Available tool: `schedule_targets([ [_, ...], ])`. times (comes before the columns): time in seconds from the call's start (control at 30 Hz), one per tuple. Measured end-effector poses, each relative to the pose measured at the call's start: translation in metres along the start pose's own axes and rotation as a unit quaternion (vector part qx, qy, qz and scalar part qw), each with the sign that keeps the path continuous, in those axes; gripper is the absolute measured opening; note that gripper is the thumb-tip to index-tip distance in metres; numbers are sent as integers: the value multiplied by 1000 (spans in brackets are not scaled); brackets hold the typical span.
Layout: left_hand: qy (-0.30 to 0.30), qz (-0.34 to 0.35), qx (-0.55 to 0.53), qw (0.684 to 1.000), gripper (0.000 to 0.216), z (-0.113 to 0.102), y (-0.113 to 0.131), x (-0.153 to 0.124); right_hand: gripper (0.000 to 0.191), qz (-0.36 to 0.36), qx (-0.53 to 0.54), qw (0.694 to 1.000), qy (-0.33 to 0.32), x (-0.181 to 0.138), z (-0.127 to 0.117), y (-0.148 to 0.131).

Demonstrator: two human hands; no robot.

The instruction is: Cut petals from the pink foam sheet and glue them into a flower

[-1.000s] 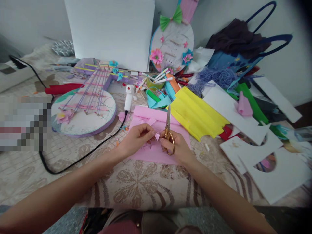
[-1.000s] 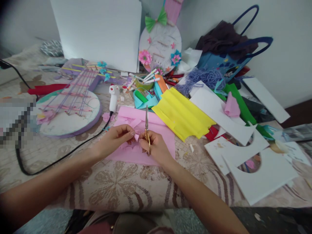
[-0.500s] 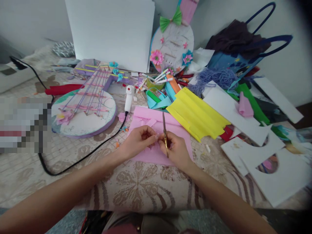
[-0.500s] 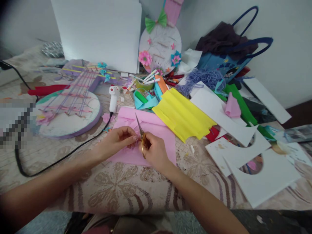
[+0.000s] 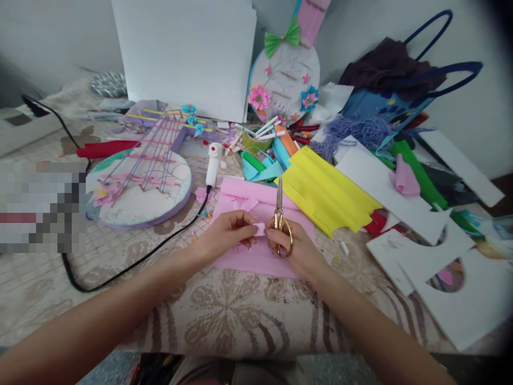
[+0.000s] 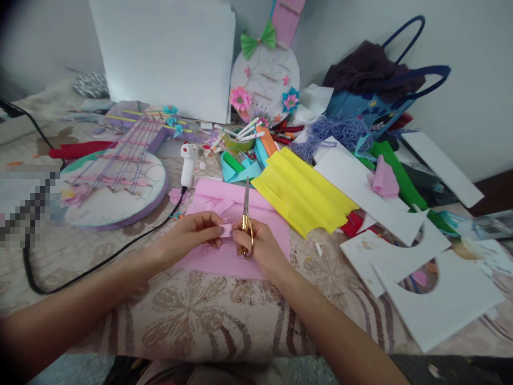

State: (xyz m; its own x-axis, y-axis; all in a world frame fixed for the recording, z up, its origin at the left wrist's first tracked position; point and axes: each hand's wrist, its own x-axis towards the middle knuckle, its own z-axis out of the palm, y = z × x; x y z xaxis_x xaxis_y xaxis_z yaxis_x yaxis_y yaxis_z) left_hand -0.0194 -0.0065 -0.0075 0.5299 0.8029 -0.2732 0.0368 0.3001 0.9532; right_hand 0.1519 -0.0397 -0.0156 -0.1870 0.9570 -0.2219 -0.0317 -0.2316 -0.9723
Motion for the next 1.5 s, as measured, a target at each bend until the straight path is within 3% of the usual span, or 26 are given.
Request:
schedule_targets([
  [0.13, 18, -13, -9, 1000, 15, 2, 0, 0, 14, -28, -10, 1000, 2, 0, 1, 0],
  [0.3, 26, -6, -13, 1000, 14, 4, 0, -1, 9, -4, -41, 999, -8, -1, 1, 1],
  [0.47, 12, -21, -34, 999, 19, 5, -3, -1, 10, -33, -58, 998, 17, -1, -1, -3],
  [0.7, 0, 24, 32, 999, 20, 4, -1, -1, 7, -30, -74, 997, 1, -1, -1, -4],
  [1.03, 3, 24, 19, 1000, 17, 5, -3, -2, 12, -28, -78, 997, 6, -3, 1, -2],
  [1.2, 15, 10, -8, 1000, 17, 4, 0, -3, 21, -59, -92, 994, 26, -3, -1, -2],
  [1.33, 39, 36, -41, 998, 19, 1, 2, -1, 34, -72, -104, 992, 4, -5, 0, -1],
  [1.5, 50, 63, -77, 994, 18, -3, 0, 1, 38, -134, -206, 969, -9, -13, 3, -4],
])
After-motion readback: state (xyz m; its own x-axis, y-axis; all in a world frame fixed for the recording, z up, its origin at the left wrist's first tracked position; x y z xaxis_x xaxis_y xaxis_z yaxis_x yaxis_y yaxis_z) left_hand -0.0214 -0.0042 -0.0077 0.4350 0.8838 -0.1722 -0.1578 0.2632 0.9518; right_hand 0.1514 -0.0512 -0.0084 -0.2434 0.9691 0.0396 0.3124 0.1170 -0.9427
